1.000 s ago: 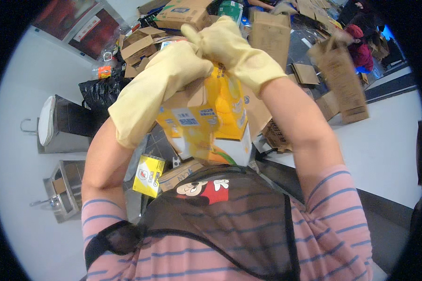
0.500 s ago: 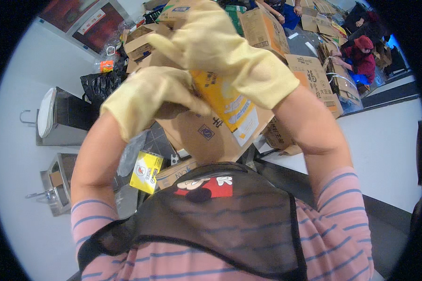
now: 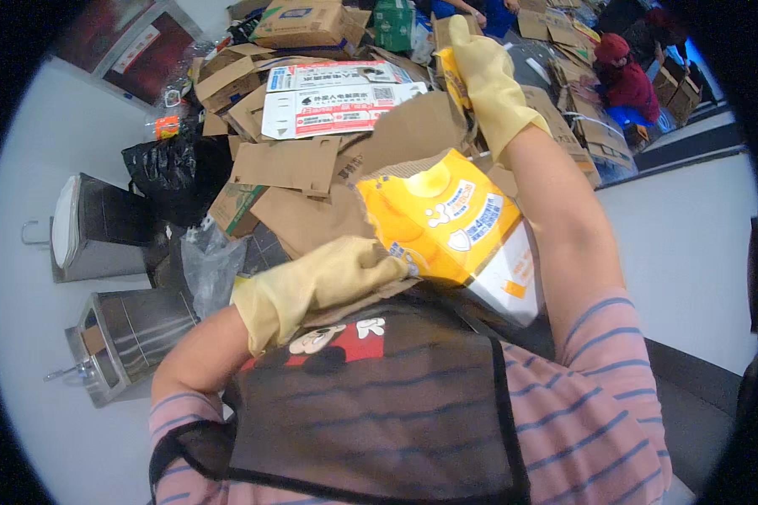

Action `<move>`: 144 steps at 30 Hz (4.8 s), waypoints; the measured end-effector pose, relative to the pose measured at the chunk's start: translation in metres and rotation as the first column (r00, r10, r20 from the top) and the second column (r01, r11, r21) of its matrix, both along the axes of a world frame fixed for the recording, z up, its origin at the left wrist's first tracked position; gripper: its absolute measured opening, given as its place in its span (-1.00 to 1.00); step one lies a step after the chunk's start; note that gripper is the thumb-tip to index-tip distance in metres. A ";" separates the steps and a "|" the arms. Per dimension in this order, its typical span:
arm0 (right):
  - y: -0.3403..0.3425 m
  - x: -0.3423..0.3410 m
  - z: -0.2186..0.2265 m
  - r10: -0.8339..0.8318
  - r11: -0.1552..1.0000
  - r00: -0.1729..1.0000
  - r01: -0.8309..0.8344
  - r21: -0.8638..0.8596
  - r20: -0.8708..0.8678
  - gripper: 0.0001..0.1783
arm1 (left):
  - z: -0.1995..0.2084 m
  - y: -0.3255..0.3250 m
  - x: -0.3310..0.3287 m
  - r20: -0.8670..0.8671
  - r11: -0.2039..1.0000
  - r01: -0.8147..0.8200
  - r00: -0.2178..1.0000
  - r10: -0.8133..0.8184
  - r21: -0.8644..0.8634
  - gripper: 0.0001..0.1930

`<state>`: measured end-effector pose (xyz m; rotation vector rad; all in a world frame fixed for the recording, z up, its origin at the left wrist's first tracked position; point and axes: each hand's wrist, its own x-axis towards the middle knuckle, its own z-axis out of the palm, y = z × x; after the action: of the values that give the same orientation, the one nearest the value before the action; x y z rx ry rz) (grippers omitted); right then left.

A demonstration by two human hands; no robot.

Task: The person repeatedly picks up cardboard boxes and flattened pieces, folds and crushes them by hand, and places them into a growing pile. The work continues with various box sizes and shapes throughout the clip.

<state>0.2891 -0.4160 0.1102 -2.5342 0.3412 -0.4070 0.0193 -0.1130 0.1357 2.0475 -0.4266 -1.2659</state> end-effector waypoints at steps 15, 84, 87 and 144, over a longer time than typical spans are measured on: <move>0.148 -0.165 0.067 0.803 0.162 0.314 -0.933 -0.323 -0.506 -0.24 | -0.011 0.017 0.028 0.216 0.940 0.223 0.935 -0.281 0.258 -0.61; 0.081 -0.247 0.019 0.930 -0.134 0.277 -0.357 0.924 0.242 -0.03 | -0.066 0.208 -0.114 -0.034 -0.006 -0.639 0.031 0.999 -0.770 -0.76; 0.092 -0.273 0.046 0.971 0.175 0.235 -0.563 0.808 -0.046 0.16 | -0.081 0.208 -0.136 -0.089 -0.035 -0.666 0.047 0.995 -0.745 -0.74; 0.063 -0.257 0.128 0.829 0.454 0.448 -0.889 -0.063 -0.336 -0.81 | 0.081 0.043 0.006 0.760 0.982 -0.166 0.649 0.035 0.096 -0.53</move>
<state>0.0323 -0.3532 0.2387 -2.5676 -1.0021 0.3349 0.0249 -0.0702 0.2170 2.6474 -0.5803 -0.2983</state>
